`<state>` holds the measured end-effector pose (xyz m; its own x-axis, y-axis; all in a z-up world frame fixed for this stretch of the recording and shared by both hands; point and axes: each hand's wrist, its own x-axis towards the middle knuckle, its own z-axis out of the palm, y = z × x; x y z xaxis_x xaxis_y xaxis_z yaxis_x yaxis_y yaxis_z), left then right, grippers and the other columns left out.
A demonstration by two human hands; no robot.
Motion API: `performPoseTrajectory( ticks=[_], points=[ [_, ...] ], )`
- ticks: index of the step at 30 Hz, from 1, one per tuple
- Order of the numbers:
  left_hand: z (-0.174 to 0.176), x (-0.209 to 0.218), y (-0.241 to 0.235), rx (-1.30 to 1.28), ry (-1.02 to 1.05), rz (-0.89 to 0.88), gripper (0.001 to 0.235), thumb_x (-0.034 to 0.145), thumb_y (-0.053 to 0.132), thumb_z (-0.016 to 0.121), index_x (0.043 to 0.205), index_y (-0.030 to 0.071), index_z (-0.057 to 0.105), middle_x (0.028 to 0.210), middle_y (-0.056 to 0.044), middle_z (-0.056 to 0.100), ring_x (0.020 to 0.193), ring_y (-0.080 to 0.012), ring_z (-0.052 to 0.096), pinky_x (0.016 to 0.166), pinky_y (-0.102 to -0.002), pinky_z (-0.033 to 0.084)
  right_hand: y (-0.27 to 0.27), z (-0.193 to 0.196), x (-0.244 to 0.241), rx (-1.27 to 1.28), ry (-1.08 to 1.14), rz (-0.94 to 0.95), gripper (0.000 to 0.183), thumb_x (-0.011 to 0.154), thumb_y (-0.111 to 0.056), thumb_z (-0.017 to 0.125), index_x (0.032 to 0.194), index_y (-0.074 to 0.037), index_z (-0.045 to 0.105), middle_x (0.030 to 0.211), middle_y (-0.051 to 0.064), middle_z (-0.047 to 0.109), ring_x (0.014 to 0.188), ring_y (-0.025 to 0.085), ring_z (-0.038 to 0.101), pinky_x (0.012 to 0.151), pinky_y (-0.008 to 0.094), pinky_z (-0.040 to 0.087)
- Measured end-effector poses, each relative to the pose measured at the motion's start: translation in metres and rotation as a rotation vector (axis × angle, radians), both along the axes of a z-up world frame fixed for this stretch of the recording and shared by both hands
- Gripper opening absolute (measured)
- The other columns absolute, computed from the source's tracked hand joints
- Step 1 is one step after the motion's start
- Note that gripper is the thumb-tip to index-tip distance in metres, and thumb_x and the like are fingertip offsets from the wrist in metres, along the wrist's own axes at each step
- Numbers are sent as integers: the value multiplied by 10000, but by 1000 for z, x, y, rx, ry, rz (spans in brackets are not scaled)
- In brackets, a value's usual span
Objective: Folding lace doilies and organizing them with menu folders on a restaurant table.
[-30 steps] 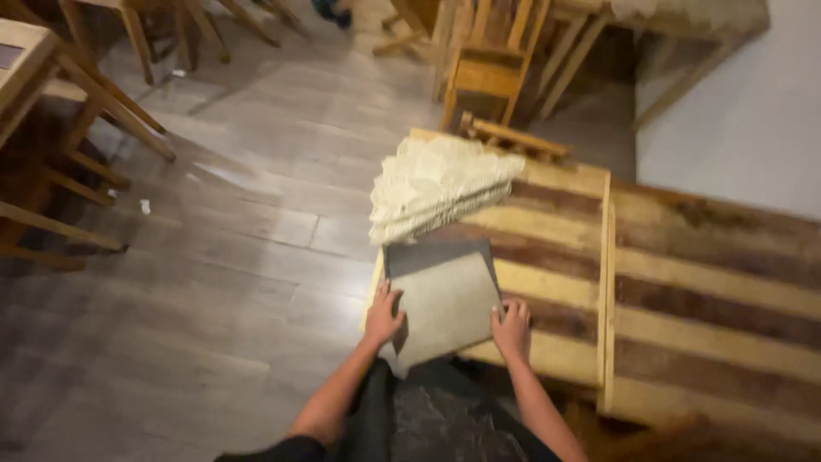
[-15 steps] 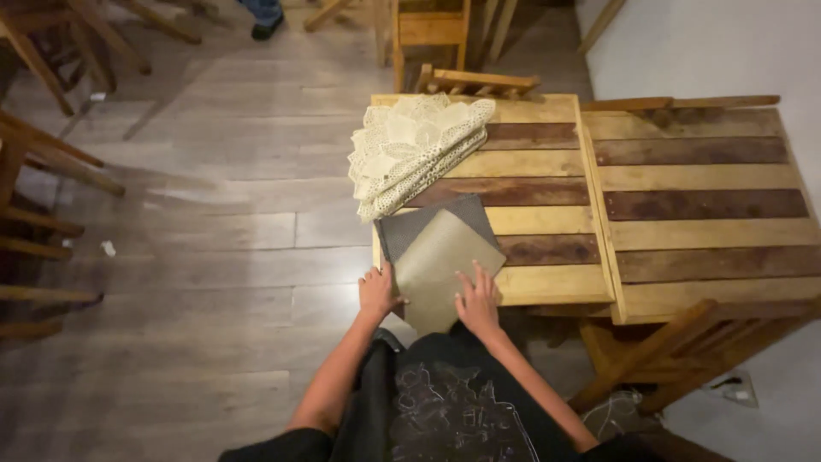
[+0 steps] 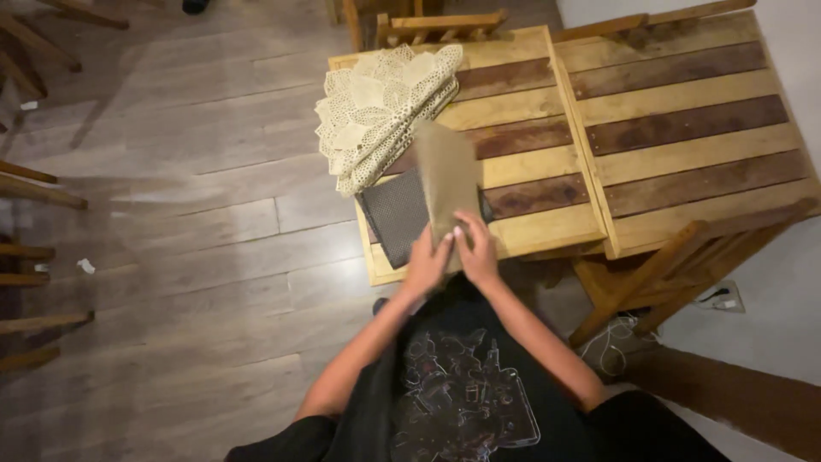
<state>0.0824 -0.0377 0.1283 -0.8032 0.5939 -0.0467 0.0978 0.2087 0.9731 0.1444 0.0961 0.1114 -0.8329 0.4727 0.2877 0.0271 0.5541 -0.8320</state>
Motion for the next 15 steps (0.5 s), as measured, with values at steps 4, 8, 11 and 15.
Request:
performPoseTrajectory(
  ticks=[4,8,11,15],
  points=[
    [-11,41,17,110,-189,161,527,1025,363,531,1399,0,448,1227,-229,679,1118,-353,695,955,-400,538,35,60,-25,-2,91,175,257,1023,-139,587,1241,-38,679,1336,191,673,1272,355,638,1098,456,478],
    [-40,54,13,56,132,-446,522,1090,348,512,1436,-41,470,1426,-287,522,1368,-434,508,1163,-480,377,66,33,-41,227,-110,212,282,998,-214,607,1187,-34,716,1303,165,704,1257,354,630,1076,490,420],
    [-40,25,0,-112,162,-629,529,1029,403,562,1419,47,555,1423,-231,594,1340,-419,559,1133,-484,426,87,-80,-35,366,-264,297,397,988,-327,621,1264,-46,670,1382,187,624,1313,366,556,1120,506,411],
    [-75,-12,-20,-777,169,-372,562,971,470,594,1475,228,535,1411,-160,607,1271,-411,595,1039,-523,508,68,-135,-20,684,-706,562,816,889,-521,625,1539,-109,354,1656,260,172,1518,451,198,1050,598,406]
  ],
)
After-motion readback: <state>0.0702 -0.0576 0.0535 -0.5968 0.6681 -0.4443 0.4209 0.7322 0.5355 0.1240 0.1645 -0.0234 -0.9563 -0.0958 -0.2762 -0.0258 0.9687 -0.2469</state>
